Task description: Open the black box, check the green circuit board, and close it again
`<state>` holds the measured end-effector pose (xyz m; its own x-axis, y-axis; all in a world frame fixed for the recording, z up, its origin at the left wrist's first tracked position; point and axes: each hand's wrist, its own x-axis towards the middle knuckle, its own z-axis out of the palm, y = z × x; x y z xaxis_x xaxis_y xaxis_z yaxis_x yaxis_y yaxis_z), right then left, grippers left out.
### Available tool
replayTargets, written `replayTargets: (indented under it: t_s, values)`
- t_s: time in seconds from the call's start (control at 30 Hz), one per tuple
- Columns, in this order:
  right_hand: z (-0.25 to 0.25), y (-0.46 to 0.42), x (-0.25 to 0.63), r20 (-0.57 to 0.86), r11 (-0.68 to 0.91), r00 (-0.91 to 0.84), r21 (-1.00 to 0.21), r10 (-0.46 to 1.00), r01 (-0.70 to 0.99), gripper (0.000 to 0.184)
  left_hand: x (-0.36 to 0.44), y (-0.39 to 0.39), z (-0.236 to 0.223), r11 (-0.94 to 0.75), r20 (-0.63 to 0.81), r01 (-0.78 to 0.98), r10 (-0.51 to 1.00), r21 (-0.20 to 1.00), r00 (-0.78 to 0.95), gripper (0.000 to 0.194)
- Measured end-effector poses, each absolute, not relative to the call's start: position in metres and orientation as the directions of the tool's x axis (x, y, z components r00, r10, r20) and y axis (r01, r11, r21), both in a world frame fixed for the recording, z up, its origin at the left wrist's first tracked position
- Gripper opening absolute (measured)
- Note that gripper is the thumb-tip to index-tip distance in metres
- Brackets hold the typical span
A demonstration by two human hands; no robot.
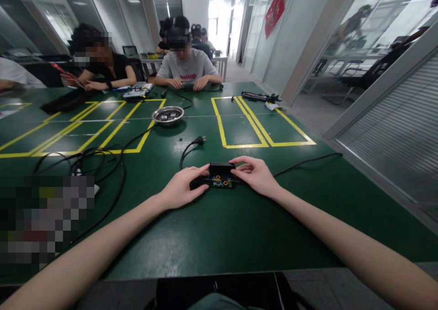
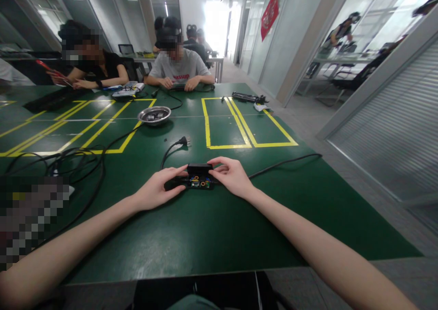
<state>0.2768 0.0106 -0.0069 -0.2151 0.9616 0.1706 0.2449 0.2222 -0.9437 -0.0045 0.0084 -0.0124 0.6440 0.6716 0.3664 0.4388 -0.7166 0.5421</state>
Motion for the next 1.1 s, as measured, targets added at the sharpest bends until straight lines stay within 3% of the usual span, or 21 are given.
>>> replayTargets:
  t_s: [0.47, 0.67, 1.1]
  values:
    - [-0.006, 0.012, 0.281, 0.242, 0.327, -0.295, -0.9, 0.924, 0.287, 0.024, -0.004, 0.008, -0.011, -0.708, 0.357, 0.432, 0.676, 0.559, 0.645, 0.057]
    - [-0.001, 0.01, 0.282, 0.316, 0.417, -0.356, -0.872, 0.88, 0.257, 0.018, -0.004, 0.006, -0.008, -0.681, 0.364, 0.429, 0.702, 0.594, 0.612, 0.035]
    - [0.005, 0.008, 0.289, 0.412, 0.624, -0.53, -0.715, 0.741, 0.315, 0.014, -0.002, 0.004, -0.002, -0.687, 0.354, 0.429, 0.694, 0.586, 0.628, 0.025]
